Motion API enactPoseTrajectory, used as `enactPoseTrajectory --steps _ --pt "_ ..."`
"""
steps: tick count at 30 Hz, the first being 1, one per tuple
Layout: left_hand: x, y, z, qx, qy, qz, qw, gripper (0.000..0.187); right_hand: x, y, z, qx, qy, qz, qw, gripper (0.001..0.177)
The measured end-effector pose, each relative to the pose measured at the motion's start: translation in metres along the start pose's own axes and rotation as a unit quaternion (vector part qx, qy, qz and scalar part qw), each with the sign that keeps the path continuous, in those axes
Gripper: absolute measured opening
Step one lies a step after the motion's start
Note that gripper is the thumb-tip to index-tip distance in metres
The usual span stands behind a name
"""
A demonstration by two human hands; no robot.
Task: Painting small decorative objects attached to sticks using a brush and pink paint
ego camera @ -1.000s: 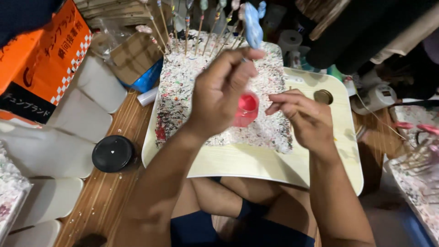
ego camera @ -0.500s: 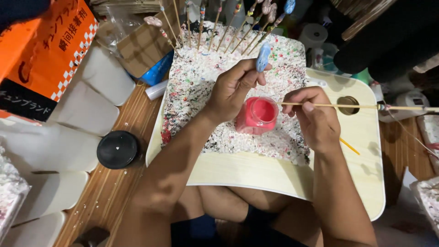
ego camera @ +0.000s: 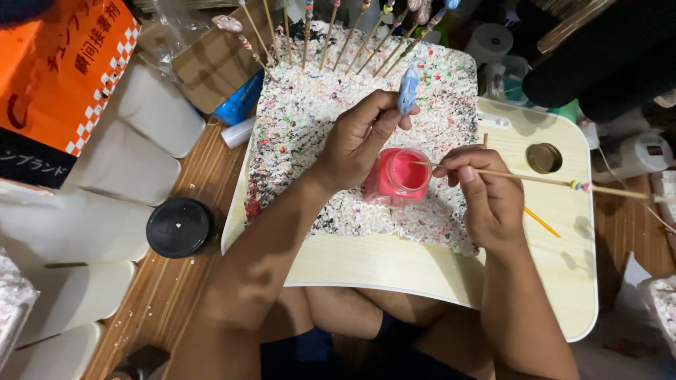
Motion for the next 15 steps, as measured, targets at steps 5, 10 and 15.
enactPoseTrajectory --steps 5,10,15 --pt "-0.002 0.013 -0.002 0.011 0.005 0.006 1.000 0.024 0.002 -0.003 0.000 0.074 -0.028 0.000 0.997 0.019" --pt "-0.004 0.018 -0.003 0.015 0.003 0.002 1.000 0.026 -0.006 -0.019 -0.006 0.141 -0.049 0.028 0.988 0.013" --pt "-0.004 0.015 -0.003 0.014 0.000 0.006 1.000 0.028 -0.012 -0.024 -0.008 0.186 -0.063 0.048 0.979 0.013"
Point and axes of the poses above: each hand's wrist, its own x-axis away from the middle knuckle, its own z-axis out of the back of the hand, y = z × x, the point moved 2 cm from there along -x, towards the middle knuckle, and after that the axes turned 1 degree about -x, right-handed, at the moved point
